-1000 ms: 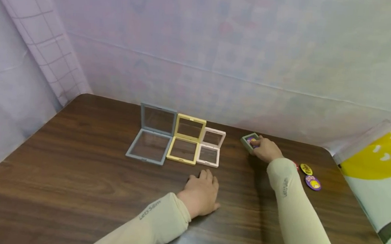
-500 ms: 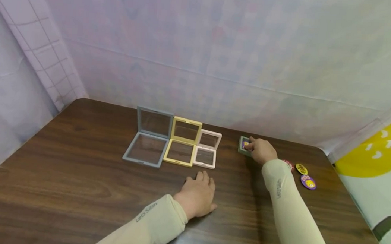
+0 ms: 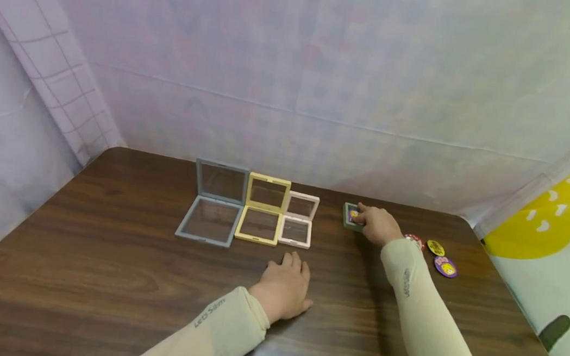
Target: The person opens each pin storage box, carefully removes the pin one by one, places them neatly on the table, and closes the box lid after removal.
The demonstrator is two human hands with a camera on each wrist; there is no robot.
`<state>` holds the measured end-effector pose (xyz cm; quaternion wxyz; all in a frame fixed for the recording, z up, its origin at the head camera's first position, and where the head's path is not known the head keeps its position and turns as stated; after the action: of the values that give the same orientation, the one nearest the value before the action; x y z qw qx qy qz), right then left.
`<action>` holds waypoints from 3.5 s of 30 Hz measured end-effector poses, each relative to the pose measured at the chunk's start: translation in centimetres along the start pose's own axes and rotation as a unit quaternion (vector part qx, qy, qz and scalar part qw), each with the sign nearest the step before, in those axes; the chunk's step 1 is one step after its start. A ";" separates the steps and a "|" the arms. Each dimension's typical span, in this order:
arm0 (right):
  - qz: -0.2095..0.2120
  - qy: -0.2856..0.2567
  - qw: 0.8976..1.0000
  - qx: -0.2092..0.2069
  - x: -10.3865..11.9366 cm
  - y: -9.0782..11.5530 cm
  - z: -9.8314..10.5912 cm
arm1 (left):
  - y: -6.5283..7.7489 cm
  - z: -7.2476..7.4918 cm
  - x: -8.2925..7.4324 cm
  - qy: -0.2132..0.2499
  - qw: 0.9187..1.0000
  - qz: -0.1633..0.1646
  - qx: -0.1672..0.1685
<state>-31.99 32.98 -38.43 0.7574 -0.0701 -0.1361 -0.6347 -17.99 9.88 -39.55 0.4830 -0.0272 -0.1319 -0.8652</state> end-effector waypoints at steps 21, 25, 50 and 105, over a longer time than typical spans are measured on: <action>0.033 0.058 0.998 -0.016 4.5 7.7 -1.3 | -0.1 0.1 -0.1 0.005 1.000 -0.006 -0.006; 0.061 0.049 0.997 -0.017 5.6 9.5 -2.0 | -0.1 0.0 0.1 0.005 1.000 -0.005 -0.007; 0.082 0.017 0.996 -0.036 5.8 10.4 -1.7 | 0.0 0.3 0.3 0.020 1.000 -0.012 -0.010; 0.143 -0.042 0.989 0.026 7.8 10.7 -3.2 | 1.2 1.5 0.0 -0.004 0.999 0.029 -0.040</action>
<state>-19.88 26.70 -38.45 0.8354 -0.0957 -0.1726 -0.5131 -17.14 9.66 -37.86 0.5062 -0.0539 -0.0988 -0.8551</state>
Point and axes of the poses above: each hand's wrist, its own y-axis away from the middle knuckle, its own z-axis out of the back of the hand, x = y × z, the point moved 2 cm from there along -y, towards the middle knuckle, and after that the axes turned 8 degrees about -y, right-handed, at the moved point
